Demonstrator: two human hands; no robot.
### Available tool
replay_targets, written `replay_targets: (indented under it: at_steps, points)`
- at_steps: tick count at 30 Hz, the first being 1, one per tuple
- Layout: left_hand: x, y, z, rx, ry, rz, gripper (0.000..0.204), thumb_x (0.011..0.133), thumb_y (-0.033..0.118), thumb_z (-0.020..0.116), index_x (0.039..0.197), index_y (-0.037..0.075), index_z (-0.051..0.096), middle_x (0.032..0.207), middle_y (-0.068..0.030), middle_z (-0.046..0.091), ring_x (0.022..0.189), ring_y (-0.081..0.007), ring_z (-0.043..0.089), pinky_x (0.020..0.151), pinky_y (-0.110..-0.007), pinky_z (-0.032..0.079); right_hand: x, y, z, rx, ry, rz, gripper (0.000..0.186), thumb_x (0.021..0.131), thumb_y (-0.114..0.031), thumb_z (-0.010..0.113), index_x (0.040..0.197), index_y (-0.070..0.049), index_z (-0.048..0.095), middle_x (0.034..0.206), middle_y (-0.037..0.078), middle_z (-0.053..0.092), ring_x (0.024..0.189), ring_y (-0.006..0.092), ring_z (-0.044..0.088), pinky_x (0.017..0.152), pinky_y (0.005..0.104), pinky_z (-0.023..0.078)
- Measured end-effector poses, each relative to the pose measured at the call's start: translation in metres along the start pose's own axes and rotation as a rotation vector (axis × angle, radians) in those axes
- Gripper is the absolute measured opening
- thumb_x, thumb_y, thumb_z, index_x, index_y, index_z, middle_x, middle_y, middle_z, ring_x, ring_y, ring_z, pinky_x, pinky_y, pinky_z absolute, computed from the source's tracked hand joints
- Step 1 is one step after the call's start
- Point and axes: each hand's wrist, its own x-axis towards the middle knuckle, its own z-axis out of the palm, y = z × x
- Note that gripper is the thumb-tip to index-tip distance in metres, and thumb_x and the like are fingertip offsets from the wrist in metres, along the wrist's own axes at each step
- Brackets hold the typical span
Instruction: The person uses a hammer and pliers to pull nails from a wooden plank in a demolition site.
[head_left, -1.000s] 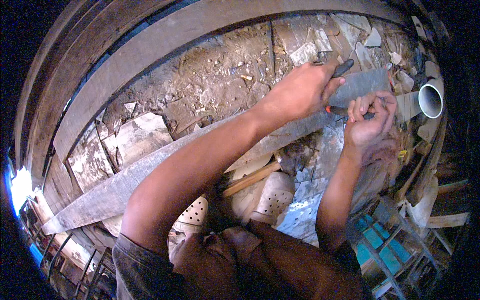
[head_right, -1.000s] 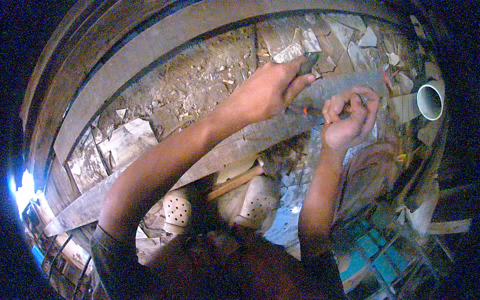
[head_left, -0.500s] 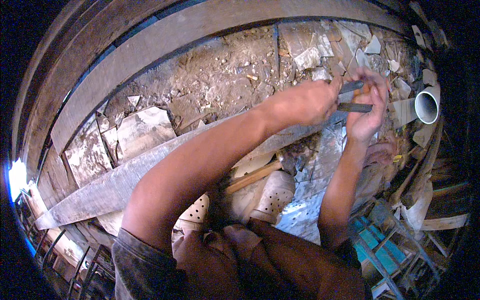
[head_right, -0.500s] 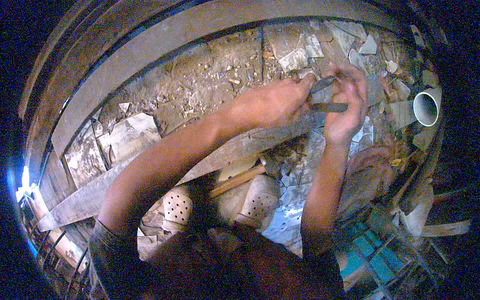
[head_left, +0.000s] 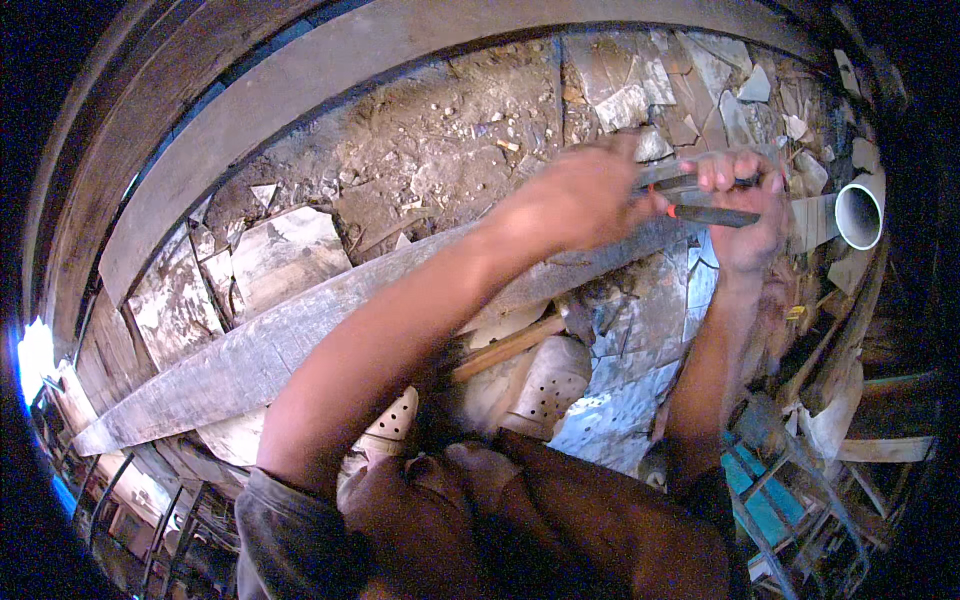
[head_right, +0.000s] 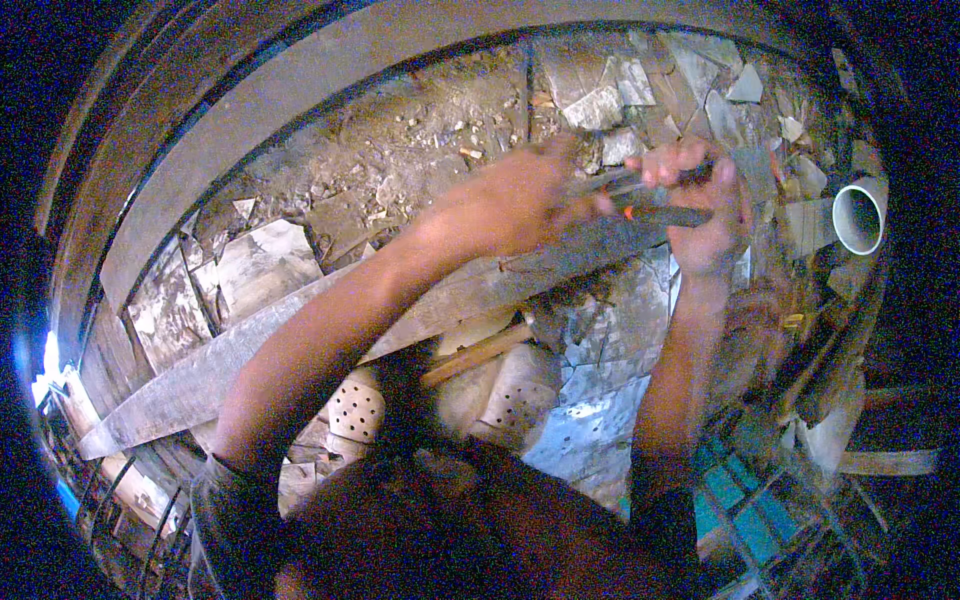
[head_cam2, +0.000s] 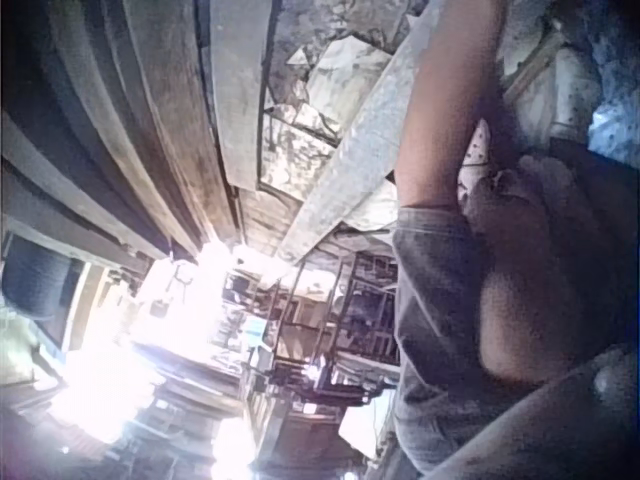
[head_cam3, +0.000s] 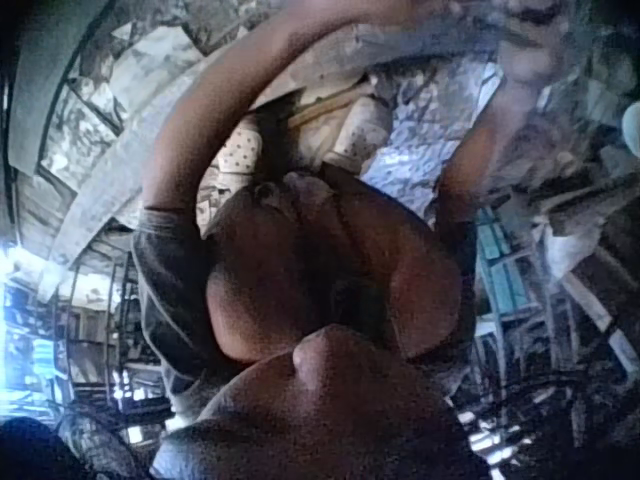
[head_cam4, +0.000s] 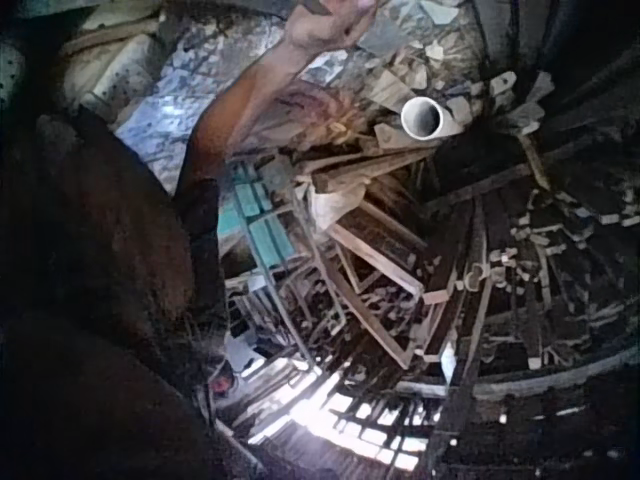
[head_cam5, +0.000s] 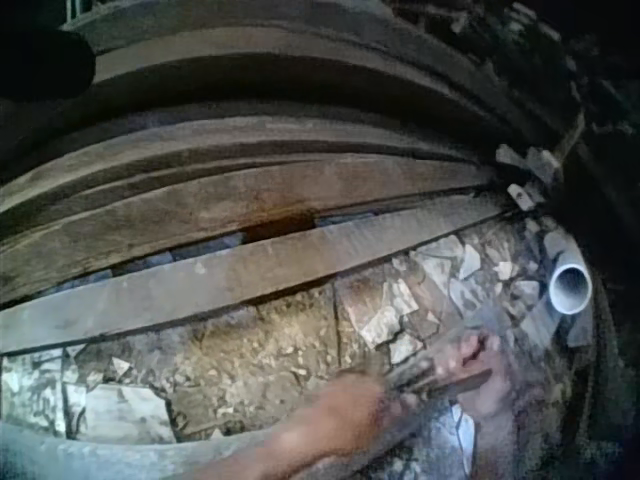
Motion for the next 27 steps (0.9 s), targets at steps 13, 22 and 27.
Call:
replay_targets:
  at_steps: [13, 22, 27]
  points:
    - [-0.125, -0.092, 0.015, 0.340, 0.096, -0.297, 0.072, 0.091, 0.056, 0.042, 0.123, -0.009, 0.045, 0.121, -0.0293, 0.052, 0.117, -0.0418, 0.049, 0.101, -0.046, 0.037, 0.083, 0.004, 0.022, -0.035, 0.121, 0.179, 0.038, 0.094, -0.045, 0.048, 0.092, -0.007, 0.050, 0.080, 0.005, 0.047, 0.076, 0.0214, 0.048, 0.079, 0.0415, 0.045]
    - [-0.102, -0.079, 0.033, 0.264, 0.339, -0.007, 0.076, 0.081, 0.055, 0.060, 0.123, -0.006, 0.043, 0.121, -0.0242, 0.050, 0.114, -0.0377, 0.048, 0.098, -0.045, 0.038, 0.039, -0.020, 0.023, 0.030, 0.194, 0.095, 0.047, 0.091, -0.056, 0.046, 0.087, -0.009, 0.049, 0.077, 0.003, 0.043, 0.076, 0.0196, 0.045, 0.083, 0.0417, 0.041]
    - [0.016, -0.013, 0.015, -0.253, 0.053, 0.224, 0.062, 0.063, 0.034, 0.082, 0.109, 0.001, 0.057, 0.115, -0.0255, 0.054, 0.105, -0.0390, 0.055, 0.088, -0.045, 0.046, 0.032, -0.001, 0.001, 0.060, 0.146, 0.081, 0.044, 0.091, -0.052, 0.048, 0.088, -0.008, 0.050, 0.078, 0.004, 0.046, 0.075, 0.0194, 0.047, 0.093, 0.0459, 0.038]
